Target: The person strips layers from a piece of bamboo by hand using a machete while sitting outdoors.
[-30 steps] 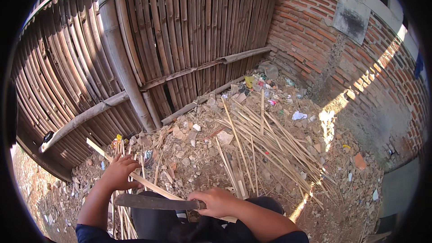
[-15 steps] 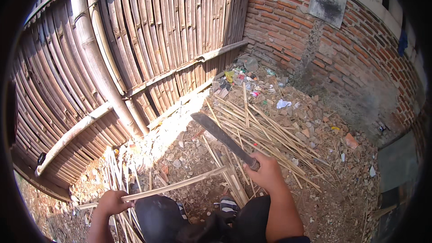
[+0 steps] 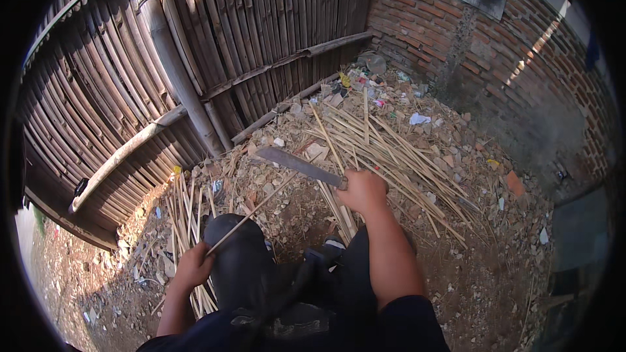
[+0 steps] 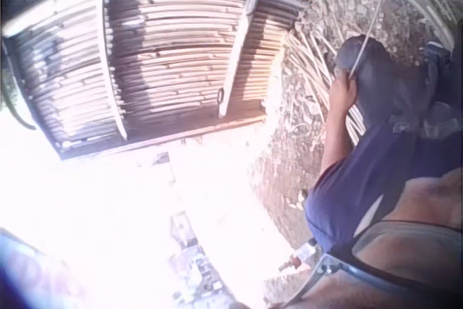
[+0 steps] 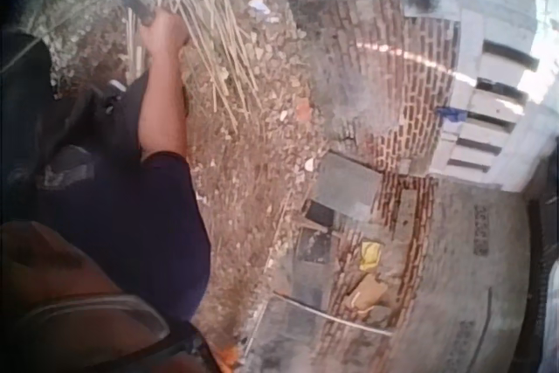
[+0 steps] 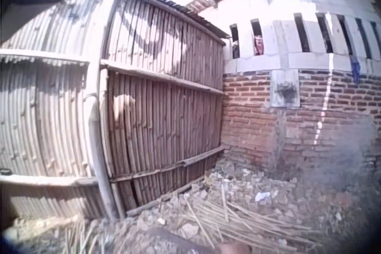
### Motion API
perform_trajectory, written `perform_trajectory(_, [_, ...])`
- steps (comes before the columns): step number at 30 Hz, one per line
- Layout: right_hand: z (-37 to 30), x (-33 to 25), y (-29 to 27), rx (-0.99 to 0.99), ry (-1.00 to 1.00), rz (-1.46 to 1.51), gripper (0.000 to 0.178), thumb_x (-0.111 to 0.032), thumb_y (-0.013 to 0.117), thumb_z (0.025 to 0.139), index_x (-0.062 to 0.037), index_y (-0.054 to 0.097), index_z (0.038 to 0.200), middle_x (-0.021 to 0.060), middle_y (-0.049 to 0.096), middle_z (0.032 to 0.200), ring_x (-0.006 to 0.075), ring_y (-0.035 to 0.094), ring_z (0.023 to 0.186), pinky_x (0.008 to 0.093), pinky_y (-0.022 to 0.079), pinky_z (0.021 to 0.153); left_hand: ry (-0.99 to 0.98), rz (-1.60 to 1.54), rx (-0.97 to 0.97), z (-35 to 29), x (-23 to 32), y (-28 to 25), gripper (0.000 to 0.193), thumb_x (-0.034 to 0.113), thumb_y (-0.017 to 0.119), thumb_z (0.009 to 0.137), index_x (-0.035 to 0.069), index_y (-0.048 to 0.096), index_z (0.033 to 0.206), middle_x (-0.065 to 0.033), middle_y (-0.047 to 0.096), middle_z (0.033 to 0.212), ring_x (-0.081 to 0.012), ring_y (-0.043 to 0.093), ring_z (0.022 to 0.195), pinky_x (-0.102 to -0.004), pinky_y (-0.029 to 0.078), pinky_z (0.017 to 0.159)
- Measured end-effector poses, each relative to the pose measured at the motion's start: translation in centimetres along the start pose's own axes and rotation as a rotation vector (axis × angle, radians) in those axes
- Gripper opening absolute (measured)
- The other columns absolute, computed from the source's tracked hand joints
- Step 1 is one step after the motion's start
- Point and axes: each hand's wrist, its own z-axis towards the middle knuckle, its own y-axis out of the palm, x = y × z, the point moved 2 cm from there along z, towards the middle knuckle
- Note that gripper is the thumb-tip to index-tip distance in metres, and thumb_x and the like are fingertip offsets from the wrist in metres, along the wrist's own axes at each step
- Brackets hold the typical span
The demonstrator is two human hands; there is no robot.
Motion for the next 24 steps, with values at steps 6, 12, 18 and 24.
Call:
perform_trajectory(6, [-0.3,1.2,2.6,-0.12,-0.009,0.301,0.044,-0.03,0.079,0.074,-0.0041,0.073,0.109,0.0215,0.073,0.093,0.0384,0.072,0.087,0.0481,0.056,0.08,-0.021,-0.002,0.13,-1.4,-0.2,2.5,0.023,0.021,0.062,0.095,0.001,0.063,0.105,-0.0273,0.069,0.095,-0.0465,0.067,0.091,-0.0527,0.052,0.083])
perform_trajectory(12, [-1.2,-2.6,2.5,-0.132,-0.175,0.336,0.044,-0.026,0.078,0.075,0.0,0.069,0.109,0.0238,0.071,0.091,0.0387,0.071,0.088,0.0455,0.055,0.081,0.03,-0.044,0.221,-2.8,-0.9,2.5,0.023,0.019,0.063,0.093,0.001,0.064,0.107,-0.0264,0.069,0.099,-0.0448,0.067,0.094,-0.052,0.053,0.085])
perform_trajectory(18, [-1.5,-4.6,5.0,-0.303,-0.319,0.383,0.045,-0.026,0.079,0.075,-0.0005,0.068,0.11,0.0249,0.071,0.093,0.0403,0.07,0.09,0.0467,0.055,0.081,-0.042,0.041,0.213,-3.6,-1.2,1.8,0.025,0.025,0.063,0.097,0.002,0.064,0.108,-0.0225,0.071,0.096,-0.0428,0.069,0.093,-0.0521,0.053,0.083])
perform_trajectory(24, [-1.2,-6.5,6.5,-0.46,-0.474,0.377,0.045,-0.028,0.079,0.075,-0.0035,0.068,0.111,0.0211,0.071,0.095,0.0403,0.069,0.093,0.0472,0.054,0.083,-0.052,0.003,0.185,-2.1,-1.7,2.4,0.021,0.022,0.065,0.094,0.003,0.064,0.102,-0.0238,0.07,0.091,-0.045,0.068,0.088,-0.0531,0.053,0.08])
